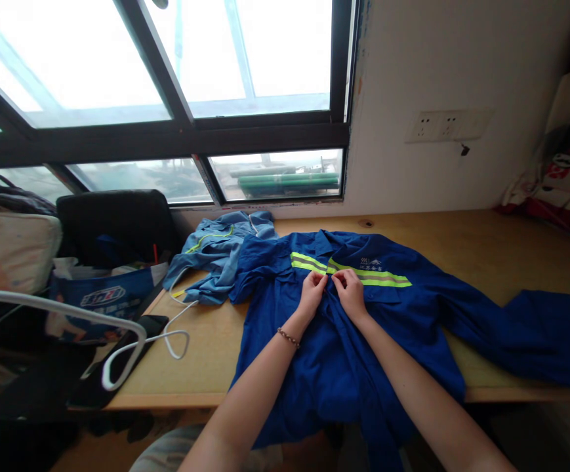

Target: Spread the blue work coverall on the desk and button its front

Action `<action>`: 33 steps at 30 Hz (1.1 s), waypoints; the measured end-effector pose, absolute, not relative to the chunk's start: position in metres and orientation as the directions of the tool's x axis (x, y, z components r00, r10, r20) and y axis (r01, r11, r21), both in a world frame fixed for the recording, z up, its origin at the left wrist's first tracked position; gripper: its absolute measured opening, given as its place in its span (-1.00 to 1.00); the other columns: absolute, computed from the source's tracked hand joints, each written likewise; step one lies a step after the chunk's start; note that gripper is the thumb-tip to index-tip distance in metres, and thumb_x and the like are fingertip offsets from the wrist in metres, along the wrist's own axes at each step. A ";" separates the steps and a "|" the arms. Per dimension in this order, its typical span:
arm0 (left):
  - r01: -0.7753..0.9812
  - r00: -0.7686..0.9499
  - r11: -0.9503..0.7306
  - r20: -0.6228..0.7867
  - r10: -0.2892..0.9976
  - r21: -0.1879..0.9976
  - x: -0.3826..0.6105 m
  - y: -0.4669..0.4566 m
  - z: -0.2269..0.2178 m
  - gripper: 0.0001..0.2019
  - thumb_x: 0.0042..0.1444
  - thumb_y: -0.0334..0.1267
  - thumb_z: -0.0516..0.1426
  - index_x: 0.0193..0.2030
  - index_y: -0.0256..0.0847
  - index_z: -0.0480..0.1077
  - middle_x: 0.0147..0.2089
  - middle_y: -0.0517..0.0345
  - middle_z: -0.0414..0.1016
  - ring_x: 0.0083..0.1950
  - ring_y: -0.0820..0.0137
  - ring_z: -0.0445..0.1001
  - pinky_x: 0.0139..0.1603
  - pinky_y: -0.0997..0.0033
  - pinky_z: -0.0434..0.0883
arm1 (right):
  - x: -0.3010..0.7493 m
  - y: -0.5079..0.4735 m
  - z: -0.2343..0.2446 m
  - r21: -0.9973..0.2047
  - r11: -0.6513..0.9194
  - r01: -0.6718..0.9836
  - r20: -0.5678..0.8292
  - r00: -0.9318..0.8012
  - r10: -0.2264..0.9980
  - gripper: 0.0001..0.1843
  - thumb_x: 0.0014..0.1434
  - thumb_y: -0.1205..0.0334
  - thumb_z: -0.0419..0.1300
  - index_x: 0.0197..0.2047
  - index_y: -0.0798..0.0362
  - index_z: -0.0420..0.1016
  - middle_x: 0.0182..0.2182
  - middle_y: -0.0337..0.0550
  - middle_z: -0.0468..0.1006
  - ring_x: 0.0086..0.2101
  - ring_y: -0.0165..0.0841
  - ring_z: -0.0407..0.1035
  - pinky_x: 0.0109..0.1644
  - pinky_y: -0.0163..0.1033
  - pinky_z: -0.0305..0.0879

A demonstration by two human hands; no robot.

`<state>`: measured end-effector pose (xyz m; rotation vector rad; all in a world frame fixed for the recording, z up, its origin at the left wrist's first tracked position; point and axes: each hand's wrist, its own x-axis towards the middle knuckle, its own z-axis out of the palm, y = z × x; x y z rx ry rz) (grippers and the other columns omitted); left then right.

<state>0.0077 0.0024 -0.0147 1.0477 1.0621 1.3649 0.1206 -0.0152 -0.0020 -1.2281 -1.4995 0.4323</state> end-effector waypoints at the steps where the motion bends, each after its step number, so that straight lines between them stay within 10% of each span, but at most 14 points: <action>1: -0.212 -0.054 -0.051 0.040 0.998 0.976 0.008 0.002 -0.015 -0.76 -0.20 -0.18 0.22 -0.51 -0.27 0.27 -0.59 0.29 0.29 -0.58 0.58 0.22 -0.55 0.59 0.17 | 0.121 -0.014 -0.003 -0.805 0.389 0.448 0.493 0.140 0.859 -0.84 0.08 0.17 0.05 -0.42 0.05 0.38 -0.41 -0.14 0.37 -0.38 -0.34 0.28 -0.29 -0.24 0.24; 13: -0.403 -0.003 0.160 -0.177 0.984 0.901 0.006 0.006 -0.022 -0.75 -0.31 -0.28 0.25 -0.47 -0.28 0.27 -0.56 0.29 0.29 -0.55 0.58 0.31 -0.51 0.57 0.26 | 0.123 -0.009 -0.008 -0.840 0.375 0.393 0.449 0.114 0.886 -0.89 0.00 0.23 0.10 -0.41 0.06 0.40 -0.42 -0.15 0.40 -0.40 -0.35 0.30 -0.33 -0.24 0.27; 33: -0.438 0.106 0.017 0.033 0.994 0.899 0.002 0.002 -0.017 -0.62 -0.20 -0.29 0.24 -0.21 -0.20 0.22 -0.38 0.20 0.44 -0.47 0.56 0.39 -0.46 0.60 0.29 | 0.123 -0.012 -0.005 -0.824 0.412 0.390 0.481 0.096 0.871 -0.72 0.08 0.26 0.01 -0.18 -0.03 0.48 -0.29 -0.12 0.38 -0.30 -0.34 0.31 -0.24 -0.26 0.29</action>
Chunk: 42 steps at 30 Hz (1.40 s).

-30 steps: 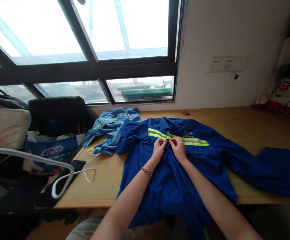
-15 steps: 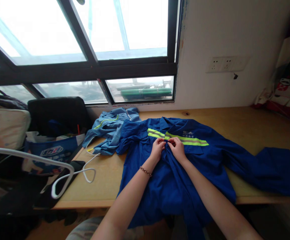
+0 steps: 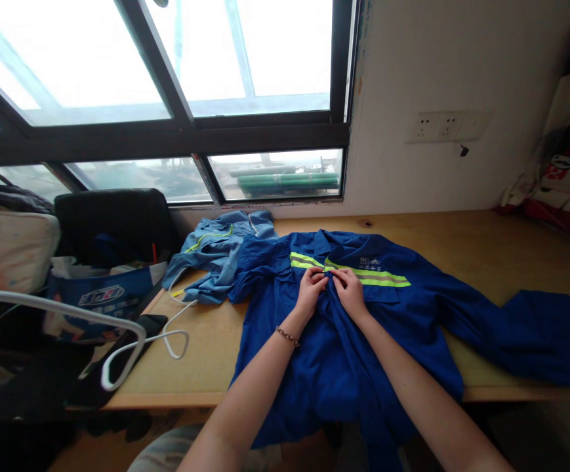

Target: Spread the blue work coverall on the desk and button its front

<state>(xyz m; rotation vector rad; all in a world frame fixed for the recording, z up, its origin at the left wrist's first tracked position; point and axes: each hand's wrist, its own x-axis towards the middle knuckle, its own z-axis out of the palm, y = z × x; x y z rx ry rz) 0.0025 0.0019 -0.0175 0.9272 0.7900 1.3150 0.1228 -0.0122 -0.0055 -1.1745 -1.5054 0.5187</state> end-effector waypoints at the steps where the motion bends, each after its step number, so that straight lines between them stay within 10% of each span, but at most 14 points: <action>1: -0.435 0.115 0.024 0.030 0.993 0.900 0.002 0.001 -0.016 -0.60 -0.20 -0.27 0.24 -0.19 -0.20 0.23 -0.36 0.18 0.45 -0.45 0.54 0.41 -0.43 0.58 0.32 | 0.124 -0.012 -0.005 -0.829 0.407 0.382 0.474 0.095 0.875 -0.71 0.08 0.26 0.01 -0.18 -0.02 0.48 -0.29 -0.12 0.38 -0.29 -0.34 0.31 -0.22 -0.25 0.28; 23: -0.375 0.147 -0.055 0.119 0.982 0.925 -0.002 0.017 -0.017 -0.11 -0.21 -0.41 0.25 0.24 -0.08 -0.13 -0.27 0.14 0.47 -0.32 0.44 0.46 -0.21 0.36 0.40 | 0.127 -0.068 0.009 -0.448 0.170 0.878 0.193 -0.090 0.977 -0.84 -0.04 0.22 0.10 -0.58 0.06 0.27 -0.56 -0.20 0.37 -0.52 -0.42 0.24 -0.48 -0.32 -0.03; 28: -0.299 0.131 -0.099 0.144 0.981 0.949 -0.003 0.038 -0.021 -0.19 -0.20 -0.39 0.24 0.21 -0.13 -0.03 -0.30 0.15 0.46 -0.31 0.45 0.46 -0.18 0.35 0.39 | 0.133 -0.060 0.002 -0.706 0.175 0.687 0.163 -0.083 0.983 -0.68 -0.13 0.10 0.19 -0.69 0.06 0.18 -0.72 -0.31 0.23 -0.61 -0.48 0.11 -0.53 -0.34 -0.11; 32: -0.213 0.145 -0.156 0.189 0.971 0.964 -0.004 0.049 -0.023 -0.28 -0.16 -0.37 0.22 0.18 -0.18 0.04 -0.32 0.14 0.45 -0.29 0.44 0.45 -0.17 0.35 0.38 | 0.137 -0.055 0.001 -0.980 0.007 0.201 0.001 -0.032 0.999 -0.68 -0.20 0.03 0.25 -0.61 0.08 0.27 -0.66 -0.31 0.31 -0.60 -0.49 0.15 -0.53 -0.37 -0.01; 36: -0.134 0.160 -0.185 0.206 0.965 0.973 -0.004 0.049 -0.024 -0.35 -0.14 -0.34 0.21 0.13 -0.21 0.09 -0.33 0.14 0.45 -0.28 0.43 0.45 -0.17 0.36 0.38 | 0.148 -0.058 0.012 -0.953 -0.258 -0.157 -0.212 -0.262 0.942 -0.69 -0.24 0.10 0.31 -0.45 0.13 0.42 -0.57 -0.26 0.42 -0.59 -0.50 0.22 -0.54 -0.39 0.03; 42: -0.084 0.188 -0.203 0.216 0.958 0.976 -0.003 0.039 -0.022 -0.51 -0.10 -0.36 0.16 0.02 -0.27 0.17 -0.31 0.10 0.44 -0.27 0.42 0.45 -0.18 0.37 0.37 | 0.159 -0.057 0.015 -0.875 -0.419 -0.245 -0.293 -0.421 0.858 -0.77 -0.19 0.30 0.28 -0.36 0.15 0.52 -0.68 -0.32 0.38 -0.66 -0.58 0.14 -0.59 -0.43 0.02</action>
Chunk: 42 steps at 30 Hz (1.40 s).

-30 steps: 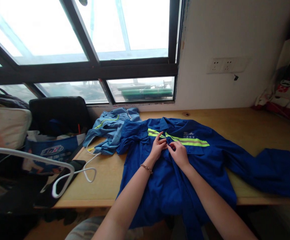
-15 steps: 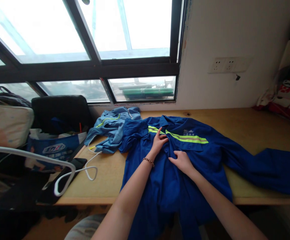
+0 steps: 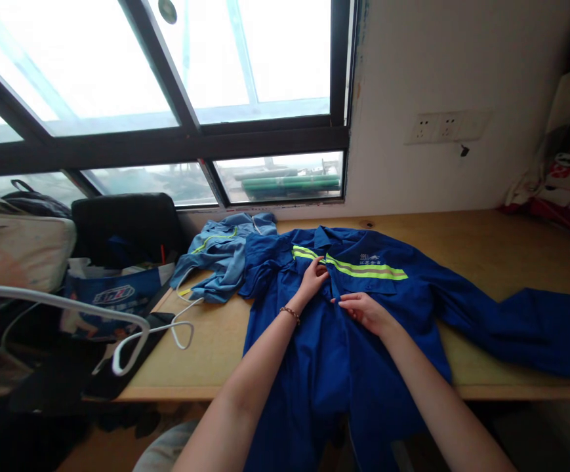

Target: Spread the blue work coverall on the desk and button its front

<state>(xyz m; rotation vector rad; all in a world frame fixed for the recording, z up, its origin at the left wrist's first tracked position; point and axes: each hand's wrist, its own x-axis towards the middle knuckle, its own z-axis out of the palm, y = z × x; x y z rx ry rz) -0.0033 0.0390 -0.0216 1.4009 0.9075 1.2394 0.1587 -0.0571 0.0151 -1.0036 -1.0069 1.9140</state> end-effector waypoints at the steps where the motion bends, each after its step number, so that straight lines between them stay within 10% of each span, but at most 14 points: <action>1: -0.054 0.162 -0.211 0.217 0.963 0.976 -0.005 0.035 -0.020 -0.55 -0.10 -0.36 0.16 -0.02 -0.28 0.19 -0.32 0.10 0.43 -0.28 0.42 0.45 -0.19 0.38 0.37 | 0.159 -0.056 0.013 -0.859 -0.428 -0.281 -0.297 -0.409 0.863 -0.78 -0.18 0.32 0.26 -0.35 0.14 0.53 -0.67 -0.30 0.40 -0.65 -0.56 0.17 -0.57 -0.43 0.06; 9: 0.341 0.254 -0.214 0.130 0.959 0.915 -0.027 -0.016 -0.004 -0.80 -0.10 -0.18 0.15 -0.40 -0.30 0.36 -0.44 0.14 0.42 -0.46 0.49 0.36 -0.44 0.53 0.29 | 0.156 -0.051 0.011 -0.799 -0.435 -0.416 -0.308 -0.338 0.889 -0.77 -0.15 0.39 0.14 -0.34 0.10 0.52 -0.45 -0.17 0.55 -0.44 -0.43 0.41 -0.34 -0.38 0.30; 20: 0.406 0.471 -0.259 0.041 0.881 0.876 -0.037 -0.030 0.005 -0.83 -0.27 -0.27 0.25 -0.52 -0.29 0.37 -0.54 0.20 0.41 -0.50 0.48 0.35 -0.51 0.56 0.25 | 0.148 -0.058 0.008 -0.924 -0.298 -0.238 -0.227 -0.286 0.931 -0.69 -0.17 0.23 0.22 -0.27 0.10 0.52 -0.46 -0.12 0.54 -0.45 -0.33 0.41 -0.30 -0.23 0.31; 28: -0.001 0.526 0.221 -0.188 0.829 0.975 -0.031 -0.038 0.023 -0.72 -0.18 -0.22 0.23 -0.37 -0.33 0.28 -0.49 0.04 0.48 -0.48 0.37 0.49 -0.44 0.40 0.42 | 0.148 -0.059 0.012 -0.994 0.097 0.059 0.084 -0.195 0.977 -0.76 -0.07 0.22 0.13 -0.33 0.08 0.55 -0.35 -0.16 0.50 -0.29 -0.35 0.35 -0.18 -0.26 0.23; 42: -0.139 0.517 0.272 -0.165 0.840 0.952 -0.026 -0.039 0.022 -0.71 -0.22 -0.26 0.27 -0.40 -0.37 0.30 -0.41 -0.04 0.51 -0.42 0.34 0.50 -0.39 0.41 0.44 | 0.147 -0.059 0.015 -0.969 0.208 0.133 0.194 -0.109 0.975 -0.79 -0.03 0.23 0.11 -0.38 0.09 0.55 -0.37 -0.11 0.47 -0.31 -0.31 0.35 -0.21 -0.24 0.27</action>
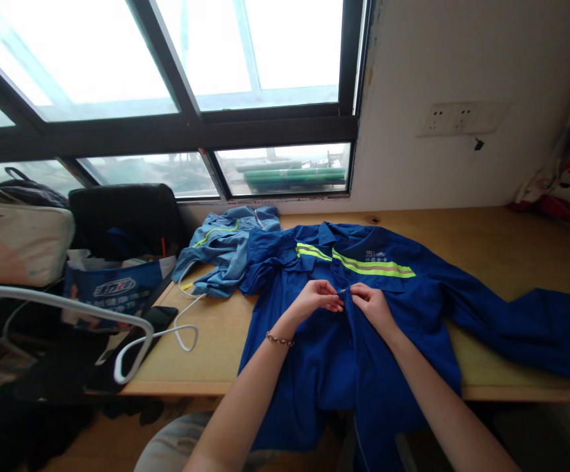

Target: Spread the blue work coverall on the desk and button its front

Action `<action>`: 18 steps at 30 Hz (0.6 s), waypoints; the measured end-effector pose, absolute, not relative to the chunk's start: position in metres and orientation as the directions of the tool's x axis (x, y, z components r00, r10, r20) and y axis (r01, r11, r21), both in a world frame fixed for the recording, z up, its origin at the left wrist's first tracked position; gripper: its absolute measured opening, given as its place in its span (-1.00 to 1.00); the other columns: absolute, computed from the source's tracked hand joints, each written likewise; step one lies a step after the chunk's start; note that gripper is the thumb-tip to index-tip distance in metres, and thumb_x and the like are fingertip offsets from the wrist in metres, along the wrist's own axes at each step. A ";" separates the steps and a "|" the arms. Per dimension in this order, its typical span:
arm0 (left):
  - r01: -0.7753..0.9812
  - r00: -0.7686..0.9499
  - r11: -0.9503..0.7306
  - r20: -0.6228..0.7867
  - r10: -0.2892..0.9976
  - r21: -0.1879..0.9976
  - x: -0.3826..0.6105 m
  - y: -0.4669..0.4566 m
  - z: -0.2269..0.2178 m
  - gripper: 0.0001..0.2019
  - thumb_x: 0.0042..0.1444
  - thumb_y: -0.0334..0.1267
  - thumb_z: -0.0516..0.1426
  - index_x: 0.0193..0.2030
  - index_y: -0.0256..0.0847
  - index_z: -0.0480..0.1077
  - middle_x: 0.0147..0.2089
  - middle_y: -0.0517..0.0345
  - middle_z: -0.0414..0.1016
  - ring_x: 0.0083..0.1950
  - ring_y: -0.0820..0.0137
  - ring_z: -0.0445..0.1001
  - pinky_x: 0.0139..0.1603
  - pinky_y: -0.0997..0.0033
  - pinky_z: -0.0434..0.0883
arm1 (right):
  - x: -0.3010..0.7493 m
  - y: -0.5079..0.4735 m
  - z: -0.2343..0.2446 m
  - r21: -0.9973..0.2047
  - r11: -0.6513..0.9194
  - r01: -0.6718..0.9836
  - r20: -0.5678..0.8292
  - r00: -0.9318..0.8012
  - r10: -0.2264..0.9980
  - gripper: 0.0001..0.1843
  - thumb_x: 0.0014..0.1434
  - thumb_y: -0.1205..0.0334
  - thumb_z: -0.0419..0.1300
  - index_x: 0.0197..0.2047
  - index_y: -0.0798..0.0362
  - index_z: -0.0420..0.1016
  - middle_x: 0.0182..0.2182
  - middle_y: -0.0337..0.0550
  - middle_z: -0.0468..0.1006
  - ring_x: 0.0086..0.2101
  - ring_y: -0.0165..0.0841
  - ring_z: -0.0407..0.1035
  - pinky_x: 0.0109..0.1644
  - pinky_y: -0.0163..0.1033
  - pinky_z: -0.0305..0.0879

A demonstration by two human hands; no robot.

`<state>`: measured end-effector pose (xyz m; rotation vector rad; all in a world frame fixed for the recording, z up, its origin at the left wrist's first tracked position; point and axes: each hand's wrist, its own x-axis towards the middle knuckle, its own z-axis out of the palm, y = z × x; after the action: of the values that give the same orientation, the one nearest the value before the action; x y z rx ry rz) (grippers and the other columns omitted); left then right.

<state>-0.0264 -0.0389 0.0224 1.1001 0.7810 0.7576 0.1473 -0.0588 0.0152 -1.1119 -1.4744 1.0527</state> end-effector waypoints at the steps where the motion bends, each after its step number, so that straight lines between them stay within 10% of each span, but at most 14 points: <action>1: -0.142 0.508 0.266 -0.161 0.847 0.953 -0.026 -0.039 0.022 -0.71 -0.22 -0.25 0.27 -0.41 -0.37 0.31 -0.42 -0.02 0.51 -0.42 0.34 0.50 -0.40 0.41 0.44 | 0.147 -0.059 0.015 -0.967 0.213 0.136 0.197 -0.122 0.973 -0.79 -0.03 0.23 0.11 -0.38 0.09 0.55 -0.38 -0.11 0.47 -0.31 -0.31 0.35 -0.21 -0.25 0.27; 18: -0.056 0.322 -0.012 0.029 0.946 0.998 -0.011 -0.040 0.005 -0.81 -0.16 -0.23 0.21 -0.43 -0.31 0.41 -0.52 0.12 0.48 -0.48 0.37 0.48 -0.41 0.39 0.44 | 0.148 -0.062 0.016 -0.822 0.348 0.451 0.346 -0.091 0.934 -0.84 0.01 0.26 0.08 -0.45 0.06 0.49 -0.46 -0.15 0.48 -0.41 -0.35 0.35 -0.31 -0.28 0.24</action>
<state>-0.0105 -0.0402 0.0051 1.3230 0.9175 1.0033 0.1484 -0.0617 0.0160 -1.2455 -1.7013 0.6655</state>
